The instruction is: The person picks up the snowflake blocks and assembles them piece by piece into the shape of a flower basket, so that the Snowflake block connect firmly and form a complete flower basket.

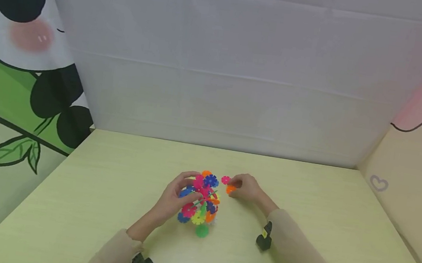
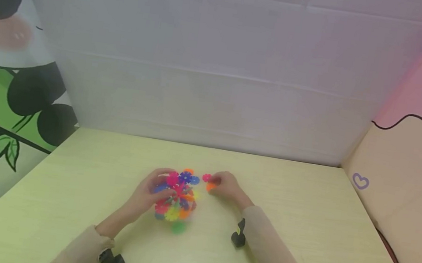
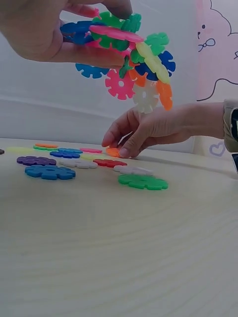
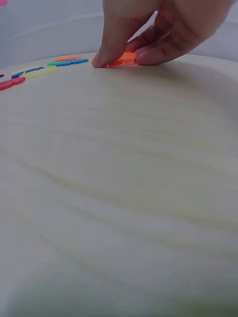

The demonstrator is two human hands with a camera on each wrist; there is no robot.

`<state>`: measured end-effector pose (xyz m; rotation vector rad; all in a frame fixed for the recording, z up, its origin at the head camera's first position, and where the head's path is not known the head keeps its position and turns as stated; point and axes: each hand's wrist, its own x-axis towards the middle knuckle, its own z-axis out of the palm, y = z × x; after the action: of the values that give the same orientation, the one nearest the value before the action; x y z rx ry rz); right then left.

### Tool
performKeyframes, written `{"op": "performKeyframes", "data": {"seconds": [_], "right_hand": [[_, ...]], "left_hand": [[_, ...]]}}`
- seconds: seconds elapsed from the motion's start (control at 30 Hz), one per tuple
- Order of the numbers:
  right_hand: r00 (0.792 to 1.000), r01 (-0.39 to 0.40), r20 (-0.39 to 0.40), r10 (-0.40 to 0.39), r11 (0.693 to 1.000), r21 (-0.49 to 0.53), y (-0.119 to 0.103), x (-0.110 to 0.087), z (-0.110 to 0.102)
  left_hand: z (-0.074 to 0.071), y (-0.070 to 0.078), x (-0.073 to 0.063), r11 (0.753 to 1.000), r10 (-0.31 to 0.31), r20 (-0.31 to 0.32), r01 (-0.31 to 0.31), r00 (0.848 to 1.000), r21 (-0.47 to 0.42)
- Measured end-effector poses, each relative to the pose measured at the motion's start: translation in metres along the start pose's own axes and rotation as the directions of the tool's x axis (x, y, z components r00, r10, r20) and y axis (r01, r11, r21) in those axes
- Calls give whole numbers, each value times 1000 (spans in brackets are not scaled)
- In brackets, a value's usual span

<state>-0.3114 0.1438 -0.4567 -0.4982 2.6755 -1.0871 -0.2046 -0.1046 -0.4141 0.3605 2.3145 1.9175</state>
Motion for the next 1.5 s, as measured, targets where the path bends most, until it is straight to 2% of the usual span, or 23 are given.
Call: {"op": "performKeyframes", "data": {"seconds": [0.13,0.37,0.5,0.6,0.73,0.93,1.1,1.23,1.5], "right_hand": [[1000,21,-20,-23,998,-51,-4,-8,-9],[996,67,-63,-67,998,-7,0,-24,-21],[992,59,-118,-41,985,161,-17,-41,-29],[987,72,-162,-17,938,340,-39,-58,-37],[981,97,-192,-12,893,439,-62,-77,-43],[977,94,-215,5,890,446,-73,-86,-39],[972,82,-234,22,900,428,-75,-87,-32],[969,90,-247,16,907,412,-77,-88,-29],[953,89,-297,59,883,461,-80,-87,-21]], "left_hand": [[2,0,2,1000,1,-2,-1,1000,-2],[7,2,3,999,-18,-32,17,999,-29],[10,3,4,999,-18,-43,16,999,-31],[13,4,5,999,-15,-45,13,999,-47],[17,5,7,997,-17,-49,13,999,-75],[23,8,9,994,-9,-42,4,999,-105],[27,11,9,996,31,-33,-33,999,-82],[28,12,8,997,38,-39,-40,999,-63],[28,10,7,997,34,-50,-37,998,-62]]}}
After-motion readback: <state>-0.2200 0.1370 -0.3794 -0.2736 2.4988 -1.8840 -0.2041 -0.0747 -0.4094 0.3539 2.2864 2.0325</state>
